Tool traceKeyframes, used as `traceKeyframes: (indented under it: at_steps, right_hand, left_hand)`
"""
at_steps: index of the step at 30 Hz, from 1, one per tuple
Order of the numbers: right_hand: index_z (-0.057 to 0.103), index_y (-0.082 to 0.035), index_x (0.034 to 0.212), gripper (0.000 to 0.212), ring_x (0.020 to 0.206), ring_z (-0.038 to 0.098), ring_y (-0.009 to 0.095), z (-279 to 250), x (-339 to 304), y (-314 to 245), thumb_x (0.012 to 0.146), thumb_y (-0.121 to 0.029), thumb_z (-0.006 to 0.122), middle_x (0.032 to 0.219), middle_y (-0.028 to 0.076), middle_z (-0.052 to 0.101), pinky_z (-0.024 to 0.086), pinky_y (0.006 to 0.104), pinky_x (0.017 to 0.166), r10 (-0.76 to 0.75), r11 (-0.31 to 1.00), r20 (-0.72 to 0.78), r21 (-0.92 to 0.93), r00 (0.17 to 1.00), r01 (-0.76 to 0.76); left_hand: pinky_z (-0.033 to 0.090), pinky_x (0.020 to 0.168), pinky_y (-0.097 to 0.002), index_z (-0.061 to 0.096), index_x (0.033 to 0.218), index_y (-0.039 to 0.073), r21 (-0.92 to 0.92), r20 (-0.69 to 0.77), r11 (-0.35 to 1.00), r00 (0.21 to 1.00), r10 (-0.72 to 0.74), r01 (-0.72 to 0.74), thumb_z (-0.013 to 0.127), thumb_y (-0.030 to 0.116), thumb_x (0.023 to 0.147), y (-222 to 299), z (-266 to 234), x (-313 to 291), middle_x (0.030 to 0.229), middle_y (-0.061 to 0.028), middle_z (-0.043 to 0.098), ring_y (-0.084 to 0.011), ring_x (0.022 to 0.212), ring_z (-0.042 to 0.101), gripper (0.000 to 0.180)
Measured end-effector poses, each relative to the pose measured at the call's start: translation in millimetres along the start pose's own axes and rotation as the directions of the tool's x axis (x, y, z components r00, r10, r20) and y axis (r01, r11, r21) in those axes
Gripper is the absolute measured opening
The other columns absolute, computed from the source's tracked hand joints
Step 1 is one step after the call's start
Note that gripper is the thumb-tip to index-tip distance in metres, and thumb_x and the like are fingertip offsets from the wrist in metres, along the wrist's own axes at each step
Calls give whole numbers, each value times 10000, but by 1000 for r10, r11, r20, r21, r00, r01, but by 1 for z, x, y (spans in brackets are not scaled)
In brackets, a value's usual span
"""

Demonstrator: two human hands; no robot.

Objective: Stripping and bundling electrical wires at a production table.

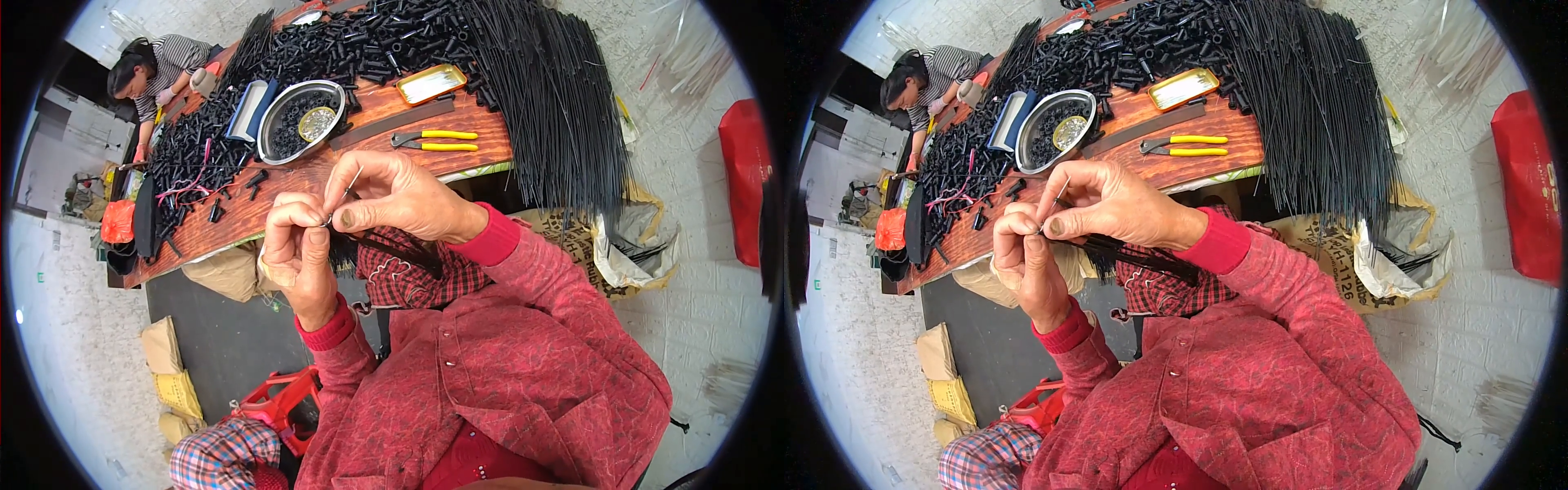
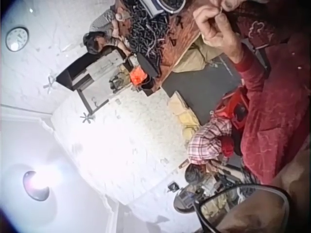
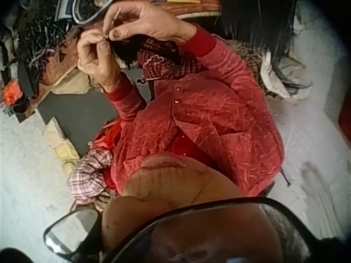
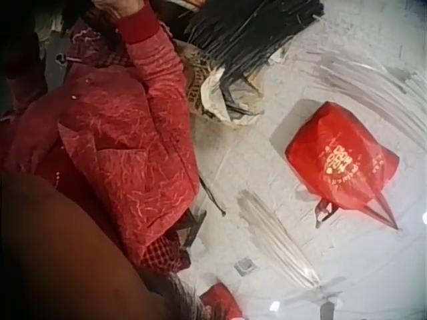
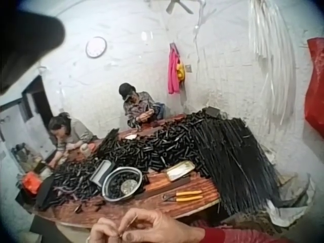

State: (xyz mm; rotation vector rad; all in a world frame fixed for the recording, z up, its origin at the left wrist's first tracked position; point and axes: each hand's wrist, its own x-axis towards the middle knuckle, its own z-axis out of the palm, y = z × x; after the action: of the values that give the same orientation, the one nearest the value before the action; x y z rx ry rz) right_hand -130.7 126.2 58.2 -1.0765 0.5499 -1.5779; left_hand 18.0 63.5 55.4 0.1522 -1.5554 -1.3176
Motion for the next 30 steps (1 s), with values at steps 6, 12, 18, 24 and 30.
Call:
traceKeyframes:
  at_steps: [6, 12, 18, 24, 30]
  right_hand:
    - [631, -16, 908, 106, 849, 563, 109, -3, -1, 5, 834, -12, 706, 891, 38, 579, 475, 253, 747, -170, 966, 13, -193, 985, 169]
    - [623, -15, 953, 164, 846, 548, 90, 0, -1, -2, 821, -10, 719, 884, 8, 563, 469, 243, 752, -92, 991, 24, -92, 996, 93]
    - [610, -18, 988, 195, 816, 529, 71, -2, -5, -4, 834, -62, 723, 893, -20, 568, 448, 229, 739, 24, 991, 29, -131, 999, -20]
    - [605, -44, 958, 211, 815, 526, 68, -2, -5, -12, 851, -182, 725, 856, -30, 577, 431, 219, 725, 162, 987, 58, -6, 985, -162]
    - [590, -43, 972, 237, 823, 526, 67, -8, -5, -10, 853, -200, 722, 892, -25, 569, 429, 225, 725, 202, 970, 101, 115, 974, -213]
  left_hand:
    - [384, 761, -246, 534, 928, 31, -14, 3, 1000, 1000, 0, 0, 653, 126, 888, -5, -3, 2, 924, -59, 494, -126, 824, 462, 158]
    - [389, 766, -252, 539, 930, 38, -41, 46, 999, 999, -7, 8, 658, 121, 884, -3, -5, 2, 923, -61, 505, -131, 828, 471, 153]
    - [395, 773, -252, 546, 925, 40, -53, 64, 998, 998, -21, 25, 674, 122, 873, -2, -4, 2, 912, -57, 515, -134, 838, 483, 162]
    - [393, 767, -253, 558, 905, 40, -31, 98, 1000, 995, 1, 2, 683, 129, 867, 4, -4, 2, 894, -49, 516, -133, 833, 486, 158]
    - [390, 759, -249, 560, 899, 39, -60, 105, 998, 994, 1, 5, 686, 128, 863, 0, -6, 2, 893, -47, 516, -128, 827, 483, 158]
